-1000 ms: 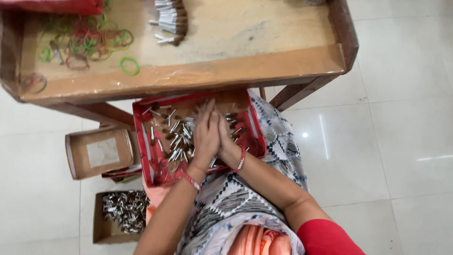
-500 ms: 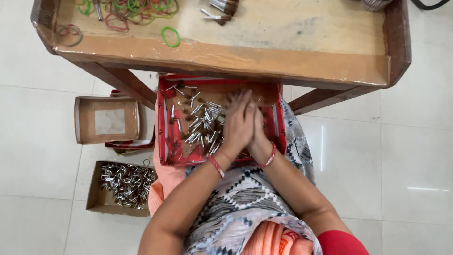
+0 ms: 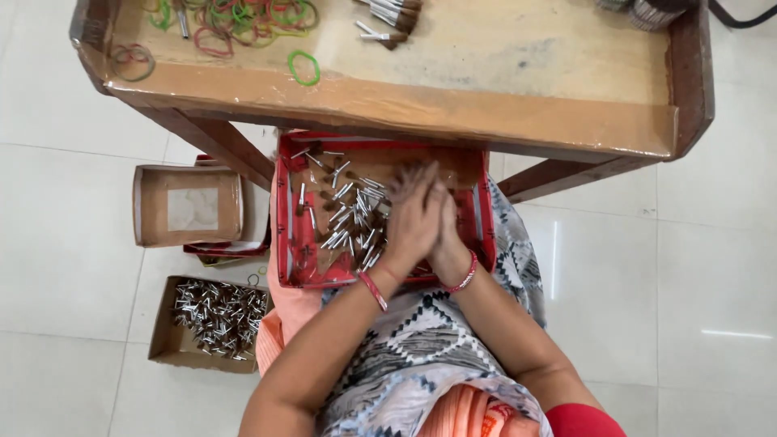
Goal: Sorting small metal pins and grouping them into organized batches within a red container.
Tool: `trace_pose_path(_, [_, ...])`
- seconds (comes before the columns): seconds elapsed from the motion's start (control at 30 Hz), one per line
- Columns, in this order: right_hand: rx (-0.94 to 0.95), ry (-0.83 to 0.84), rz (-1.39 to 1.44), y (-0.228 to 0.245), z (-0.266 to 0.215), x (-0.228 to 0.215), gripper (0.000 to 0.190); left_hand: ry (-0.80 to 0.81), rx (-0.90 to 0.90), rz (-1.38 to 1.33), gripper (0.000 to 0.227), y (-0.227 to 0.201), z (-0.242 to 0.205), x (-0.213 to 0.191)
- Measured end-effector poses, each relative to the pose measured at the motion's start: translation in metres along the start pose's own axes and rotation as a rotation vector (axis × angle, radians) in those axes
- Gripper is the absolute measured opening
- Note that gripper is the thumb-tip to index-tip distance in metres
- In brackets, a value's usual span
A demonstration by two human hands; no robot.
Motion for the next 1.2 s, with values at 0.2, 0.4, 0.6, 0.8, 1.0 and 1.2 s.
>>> trace_pose_path(0.2, [0.186, -0.011, -0.078, -0.003, -0.002, 0.002, 0.058, -0.032, 0.085, 0.162, 0.047, -0.008, -0.008, 0.004])
trace_pose_path(0.4, [0.347, -0.471, -0.091, -0.006, -0.006, 0.042, 0.06, -0.052, -0.081, 0.156, 0.049, 0.034, 0.023, -0.009])
trace_pose_path(0.6, [0.413, -0.661, -0.058, -0.01, -0.014, 0.043, 0.056, -0.09, -0.222, 0.116, 0.047, 0.055, 0.035, -0.02])
trace_pose_path(0.8, [-0.033, -0.363, 0.302, -0.019, 0.0, 0.021, 0.058, 0.04, -0.171, -0.05, 0.053, 0.024, 0.015, -0.005])
trace_pose_path(1.0, [0.155, -0.185, 0.025, 0.005, 0.007, 0.039, 0.061, 0.01, -0.003, -0.066, 0.048, 0.005, -0.009, 0.005])
trace_pose_path(1.2, [0.247, -0.458, -0.059, -0.012, 0.005, 0.013, 0.053, 0.134, -0.257, 0.024, 0.052, -0.003, 0.009, -0.006])
Point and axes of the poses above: each hand's wrist, its own z-axis towards the middle knuckle, its own x-axis out of the palm, y = z × x, the point moved 4 cm from there along z, towards the middle knuckle, and after that the axes turned 1 degree about -z, right-handed, at the moved point
